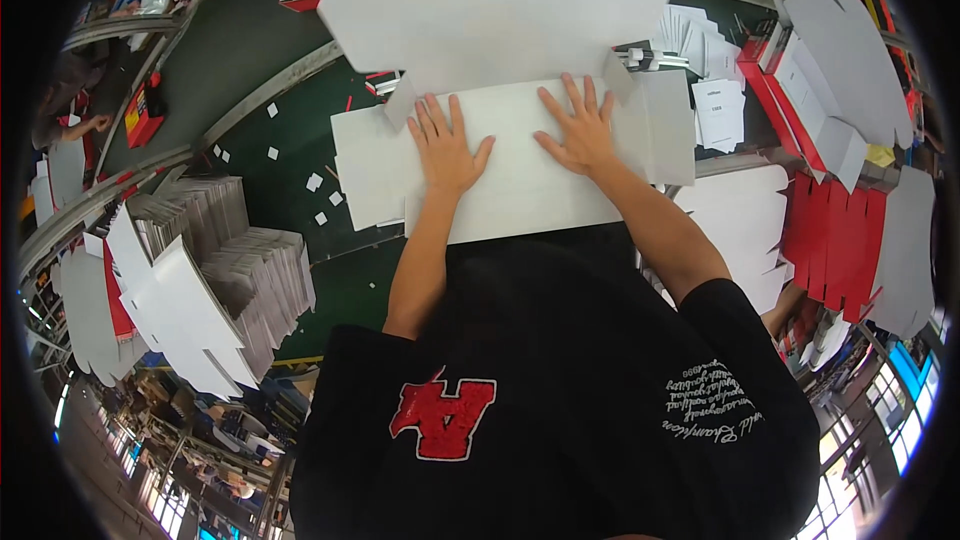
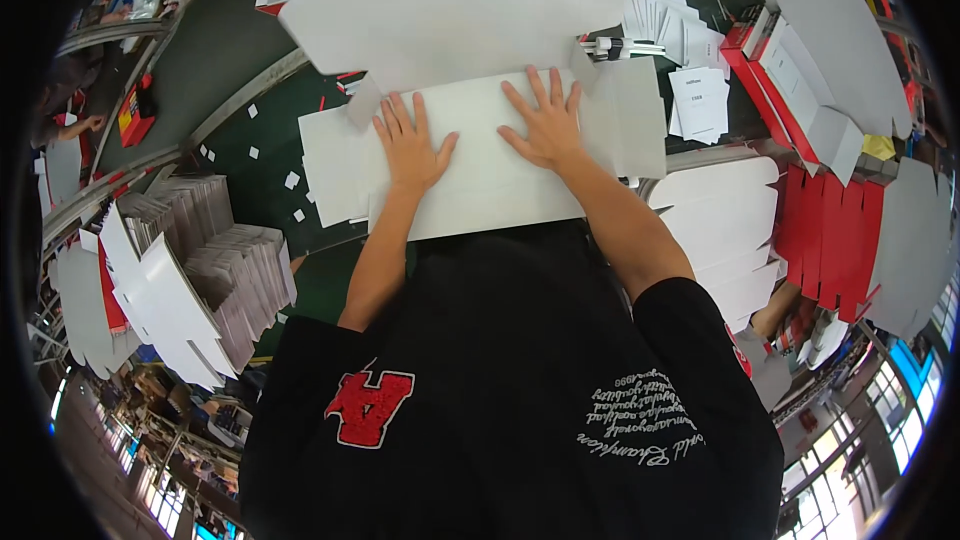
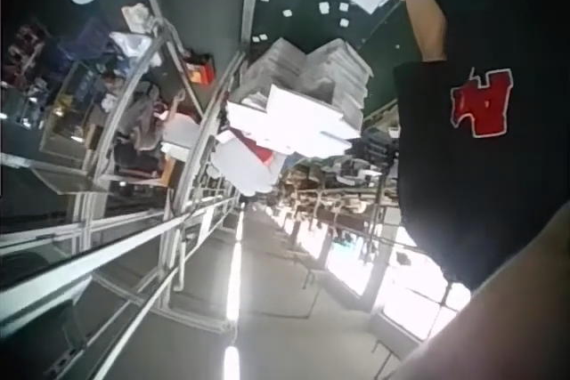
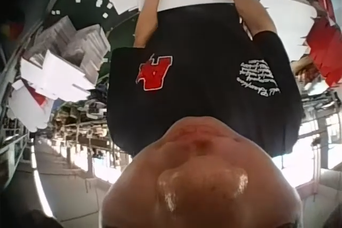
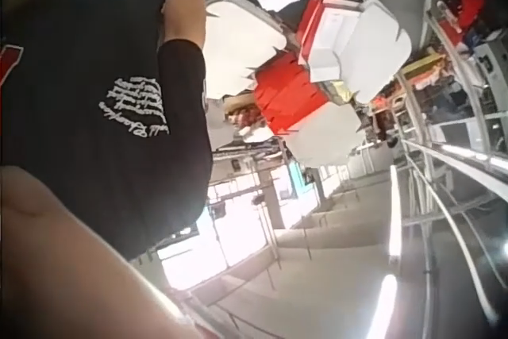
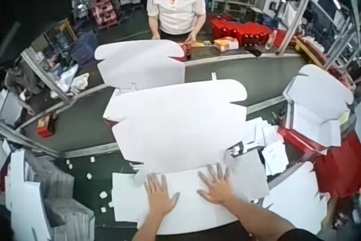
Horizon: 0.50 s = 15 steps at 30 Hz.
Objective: Folding cardboard box templates into their final box shapes using a manual folding jig.
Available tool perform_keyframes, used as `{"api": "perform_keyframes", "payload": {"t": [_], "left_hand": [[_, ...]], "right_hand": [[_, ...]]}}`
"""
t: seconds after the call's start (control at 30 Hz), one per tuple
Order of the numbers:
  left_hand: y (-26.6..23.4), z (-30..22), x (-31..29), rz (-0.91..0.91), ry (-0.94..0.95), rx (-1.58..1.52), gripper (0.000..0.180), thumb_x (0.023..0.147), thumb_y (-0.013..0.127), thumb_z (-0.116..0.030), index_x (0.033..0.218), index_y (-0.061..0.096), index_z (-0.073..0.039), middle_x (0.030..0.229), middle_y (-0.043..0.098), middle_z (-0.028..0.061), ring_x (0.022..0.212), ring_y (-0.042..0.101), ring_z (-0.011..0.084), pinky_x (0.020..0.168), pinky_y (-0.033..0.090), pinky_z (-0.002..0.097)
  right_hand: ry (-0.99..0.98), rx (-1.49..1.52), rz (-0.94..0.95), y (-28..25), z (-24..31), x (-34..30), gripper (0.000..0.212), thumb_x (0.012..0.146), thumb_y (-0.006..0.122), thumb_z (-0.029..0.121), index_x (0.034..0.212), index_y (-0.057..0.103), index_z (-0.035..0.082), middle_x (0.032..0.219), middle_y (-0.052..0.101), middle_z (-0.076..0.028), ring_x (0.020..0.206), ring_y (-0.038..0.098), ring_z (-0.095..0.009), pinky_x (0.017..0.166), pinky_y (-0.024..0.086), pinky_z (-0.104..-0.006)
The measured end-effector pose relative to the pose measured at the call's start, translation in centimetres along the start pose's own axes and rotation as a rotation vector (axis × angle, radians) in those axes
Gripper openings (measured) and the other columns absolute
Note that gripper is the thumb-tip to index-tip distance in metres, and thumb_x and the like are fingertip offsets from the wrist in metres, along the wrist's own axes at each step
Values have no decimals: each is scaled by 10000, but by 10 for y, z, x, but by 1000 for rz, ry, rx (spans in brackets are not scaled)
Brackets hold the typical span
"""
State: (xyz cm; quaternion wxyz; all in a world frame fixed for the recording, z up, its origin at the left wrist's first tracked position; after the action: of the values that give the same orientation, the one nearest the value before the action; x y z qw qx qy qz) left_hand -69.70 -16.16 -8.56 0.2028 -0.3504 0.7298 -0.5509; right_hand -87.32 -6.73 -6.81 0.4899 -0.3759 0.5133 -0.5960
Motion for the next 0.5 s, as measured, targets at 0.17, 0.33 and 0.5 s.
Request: {"api": "perform_keyframes", "payload": {"t": [0.17, 0.33, 0.5], "left_hand": [[12, 7, -9, -7, -26, -108, 896, 783, 608, -523, 1432, 261, -11, 1472, 145, 313, 1319, 126, 560, 1046, 97, 661], [16, -9, -5, 167, 18, -101, 940, 757, 628, -561, 1439, 257, -30, 1486, 101, 306, 1317, 90, 580, 1040, 105, 669], [21, -21, -28, 176, -61, -120, 945, 763, 630, -537, 1443, 236, -11, 1493, 89, 299, 1326, 48, 576, 1035, 77, 677]], "right_hand": [[-7, 59, 53, 20, 2, -2, 682, 812, 561, 547, 1409, 386, 269, 1495, 226, -153, 1356, 145, -468, 1039, 101, -680], [49, 82, 28, 23, 4, -4, 675, 813, 586, 510, 1403, 402, 239, 1474, 260, -173, 1340, 153, -495, 1022, 112, -688], [94, 103, 30, 21, 8, 1, 674, 804, 595, 525, 1389, 422, 238, 1483, 230, -190, 1316, 164, -526, 974, 115, -731]]}}
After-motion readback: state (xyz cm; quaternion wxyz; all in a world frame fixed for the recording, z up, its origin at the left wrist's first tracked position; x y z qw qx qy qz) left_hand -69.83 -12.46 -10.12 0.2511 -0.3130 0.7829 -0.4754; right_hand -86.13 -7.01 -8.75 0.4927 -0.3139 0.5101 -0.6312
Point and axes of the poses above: each hand's wrist, its own x-axis towards the middle knuckle, its own y-axis out of the palm, z = x × y, the point moved 9 cm from there along x, towards the middle knuckle
